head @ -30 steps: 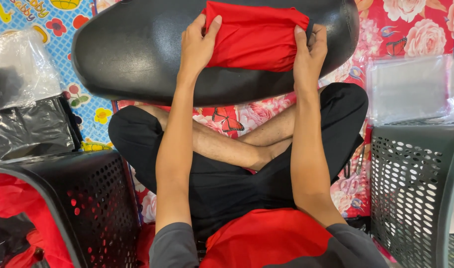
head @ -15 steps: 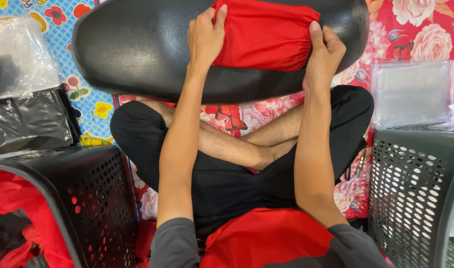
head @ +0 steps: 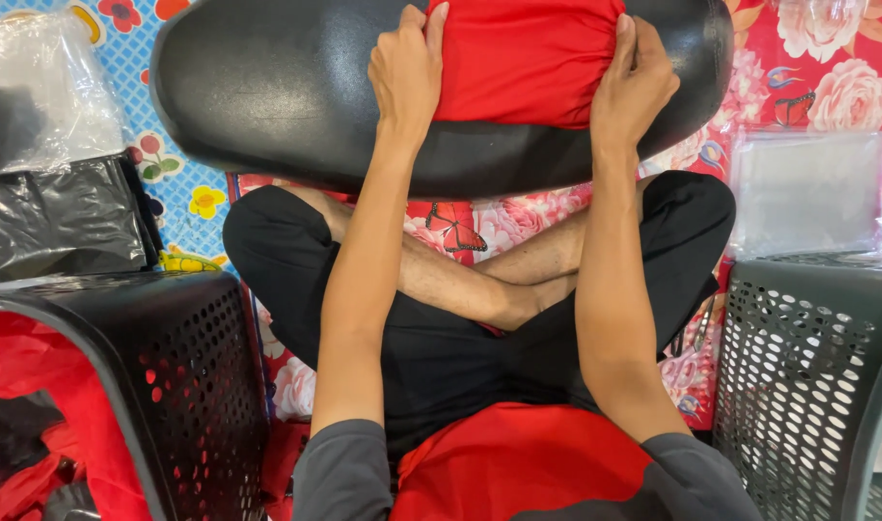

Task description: Trimming loose threads from red fabric seat covers using a lighter for finishing.

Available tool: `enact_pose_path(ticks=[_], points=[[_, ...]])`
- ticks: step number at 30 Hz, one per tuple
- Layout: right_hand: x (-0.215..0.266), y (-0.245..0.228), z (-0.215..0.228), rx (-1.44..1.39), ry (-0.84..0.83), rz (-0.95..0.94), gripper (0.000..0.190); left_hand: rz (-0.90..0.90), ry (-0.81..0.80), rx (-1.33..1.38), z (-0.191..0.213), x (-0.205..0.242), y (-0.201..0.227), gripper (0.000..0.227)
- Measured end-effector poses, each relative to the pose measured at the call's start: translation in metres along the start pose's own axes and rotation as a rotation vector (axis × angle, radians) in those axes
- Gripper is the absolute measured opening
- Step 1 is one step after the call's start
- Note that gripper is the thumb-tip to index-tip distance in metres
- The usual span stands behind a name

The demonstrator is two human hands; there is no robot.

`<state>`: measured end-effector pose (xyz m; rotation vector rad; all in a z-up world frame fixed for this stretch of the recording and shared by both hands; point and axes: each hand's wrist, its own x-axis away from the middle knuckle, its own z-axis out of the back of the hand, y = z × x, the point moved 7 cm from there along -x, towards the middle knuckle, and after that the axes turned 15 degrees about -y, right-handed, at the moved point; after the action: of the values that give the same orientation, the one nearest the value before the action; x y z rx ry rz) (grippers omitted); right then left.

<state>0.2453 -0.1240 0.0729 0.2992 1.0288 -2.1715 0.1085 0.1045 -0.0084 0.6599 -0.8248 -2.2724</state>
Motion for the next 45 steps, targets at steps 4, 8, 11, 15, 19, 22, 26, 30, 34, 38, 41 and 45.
enact_pose_path(ticks=[4,8,11,15,19,22,26,30,34,38,41,45], points=[[0.002,0.005,-0.001,-0.024,-0.037,0.017,0.026,0.016,-0.011,-0.055,0.004,0.001,-0.008,0.039],[0.000,0.015,-0.004,-0.088,-0.083,0.014,0.024,-0.103,0.140,-0.186,0.014,0.005,0.006,0.031],[0.006,0.039,-0.009,-0.063,-0.109,-0.055,0.014,-0.144,0.229,-0.274,0.019,0.011,0.016,0.022],[0.005,0.030,-0.008,-0.031,-0.112,-0.057,0.017,-0.074,0.140,-0.153,0.017,0.010,-0.002,0.018],[0.006,0.017,-0.005,-0.007,-0.044,-0.041,0.017,-0.041,0.124,-0.035,0.029,0.012,0.001,0.022],[0.006,0.015,-0.004,0.024,-0.016,-0.013,0.018,-0.068,0.154,-0.011,0.036,0.014,0.015,0.031],[0.004,0.014,-0.004,0.065,-0.020,0.015,0.017,-0.134,0.188,-0.139,0.011,0.010,0.007,0.029],[0.002,0.018,-0.003,0.088,-0.027,-0.023,0.019,-0.075,0.141,-0.102,0.011,0.005,0.004,0.023],[0.003,0.011,0.000,0.086,-0.034,-0.058,0.019,-0.071,0.114,-0.035,0.017,0.005,0.000,0.019],[0.007,-0.021,0.005,0.174,0.011,0.012,0.015,-0.087,0.124,-0.121,0.007,0.010,0.001,0.029],[0.012,-0.002,0.002,0.220,0.132,-0.004,0.037,-0.135,0.130,-0.237,0.006,0.014,0.018,0.046],[0.014,-0.002,0.000,0.127,0.124,0.041,0.024,-0.201,0.059,-0.174,0.001,0.021,0.042,0.038]])
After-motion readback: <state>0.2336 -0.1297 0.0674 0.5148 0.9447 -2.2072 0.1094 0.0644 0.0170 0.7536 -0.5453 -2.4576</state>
